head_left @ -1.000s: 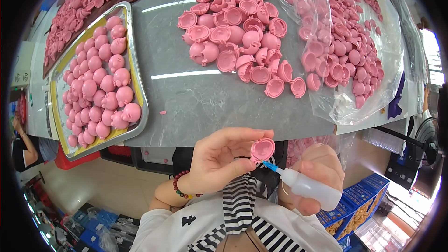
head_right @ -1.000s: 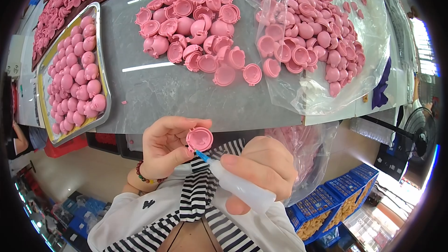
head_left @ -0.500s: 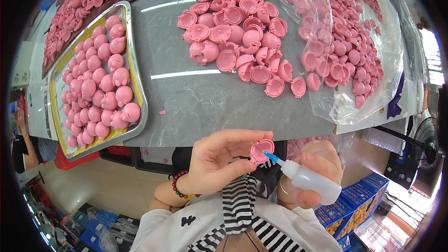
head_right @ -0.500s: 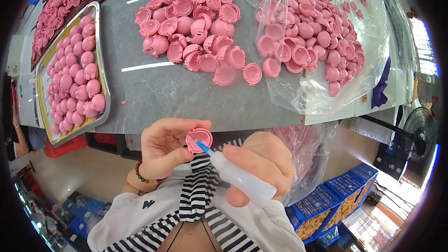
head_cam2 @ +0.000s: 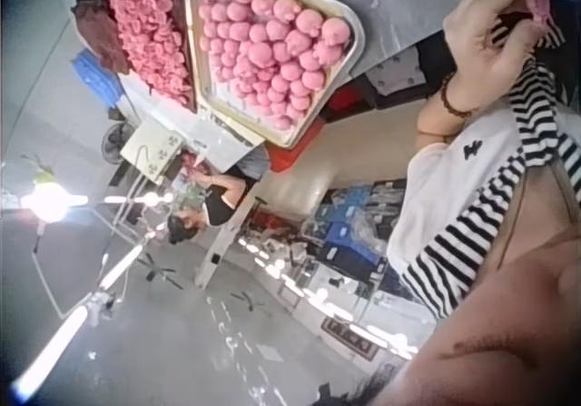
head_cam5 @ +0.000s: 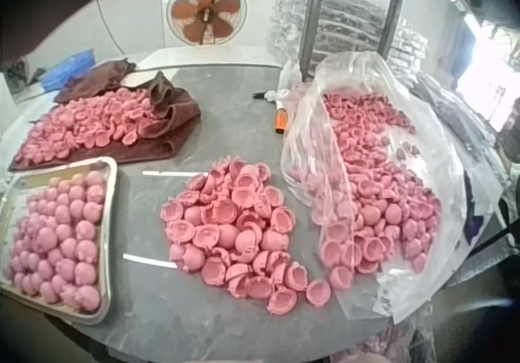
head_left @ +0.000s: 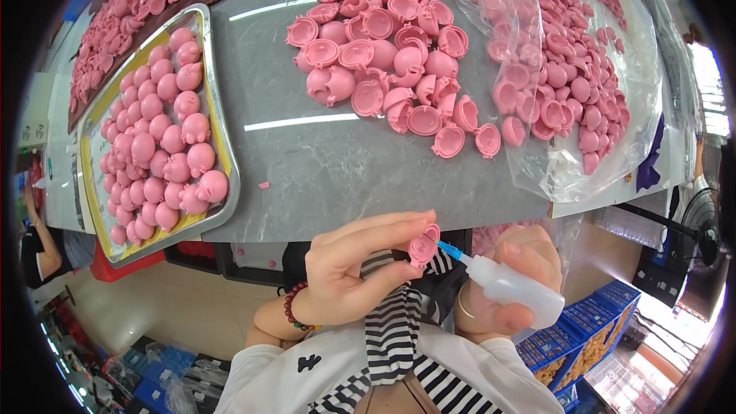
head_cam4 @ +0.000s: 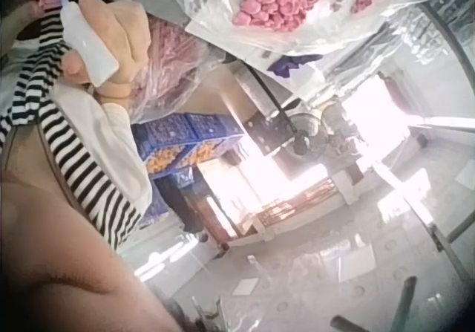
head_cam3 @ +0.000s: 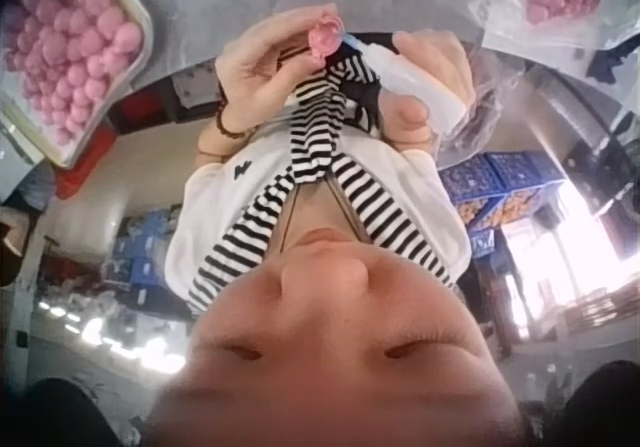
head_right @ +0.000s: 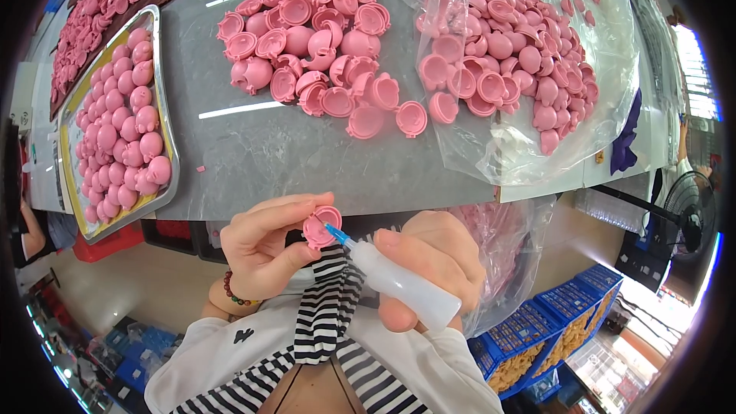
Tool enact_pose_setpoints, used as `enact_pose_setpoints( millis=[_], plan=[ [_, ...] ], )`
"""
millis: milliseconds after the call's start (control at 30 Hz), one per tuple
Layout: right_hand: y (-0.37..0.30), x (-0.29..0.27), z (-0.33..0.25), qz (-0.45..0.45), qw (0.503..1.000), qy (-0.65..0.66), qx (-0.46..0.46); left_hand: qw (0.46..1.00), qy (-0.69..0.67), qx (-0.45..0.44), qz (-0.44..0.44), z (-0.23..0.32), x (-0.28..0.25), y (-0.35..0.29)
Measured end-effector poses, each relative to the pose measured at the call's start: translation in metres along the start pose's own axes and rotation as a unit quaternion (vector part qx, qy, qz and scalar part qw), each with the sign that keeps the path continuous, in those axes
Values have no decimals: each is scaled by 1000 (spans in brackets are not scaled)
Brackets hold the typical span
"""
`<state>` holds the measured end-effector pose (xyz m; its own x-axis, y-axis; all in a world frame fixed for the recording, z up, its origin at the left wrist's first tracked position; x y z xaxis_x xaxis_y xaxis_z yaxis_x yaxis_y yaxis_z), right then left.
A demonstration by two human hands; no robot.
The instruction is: The worker applies glue to the edges of pink plastic shell halves and joins them together to form small spheres.
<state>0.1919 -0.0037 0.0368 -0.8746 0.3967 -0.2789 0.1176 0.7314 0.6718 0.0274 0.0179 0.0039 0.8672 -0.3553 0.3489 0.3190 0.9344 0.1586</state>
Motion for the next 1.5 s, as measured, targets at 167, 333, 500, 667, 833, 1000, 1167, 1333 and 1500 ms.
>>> enact_pose_setpoints(
  millis=[167,333,500,667,833,1000,1167,1333,1500],
  plan=[
    [-2,-7,8,97,991,75,-57,998,31,51,-15,0,0,3],
    [-1,-60,42,247,956,-151,39,937,-335,-5,-98,-12,-3,0],
    [25,-168,109,263,897,-305,181,875,-466,-84,-103,-20,-3,-1],
    [17,-231,157,219,888,-304,267,846,-506,-123,-114,-18,1,4],
    [18,-218,161,219,888,-355,193,967,-246,-18,-65,-8,-5,0],
    [16,-186,113,286,851,-438,53,972,-231,-46,-23,-3,-1,1],
    [60,-105,87,-37,845,-531,49,964,-246,-57,-76,-9,1,1],
    [64,-98,87,-63,864,-497,57,965,-247,-60,-63,-7,2,-1],
    [41,-53,40,-144,932,-324,69,975,-215,-37,-51,-5,0,3]
  ],
)
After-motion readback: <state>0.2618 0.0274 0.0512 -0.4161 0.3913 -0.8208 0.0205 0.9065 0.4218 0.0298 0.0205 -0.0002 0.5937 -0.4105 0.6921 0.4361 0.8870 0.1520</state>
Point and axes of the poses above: each hand's wrist, its own y-axis towards the middle knuckle, its own x-axis out of the palm, z = x × y, the point moved 3 cm from there along y, towards the middle knuckle, and after that the axes turned 8 degrees about -y, right-handed, at the moved point
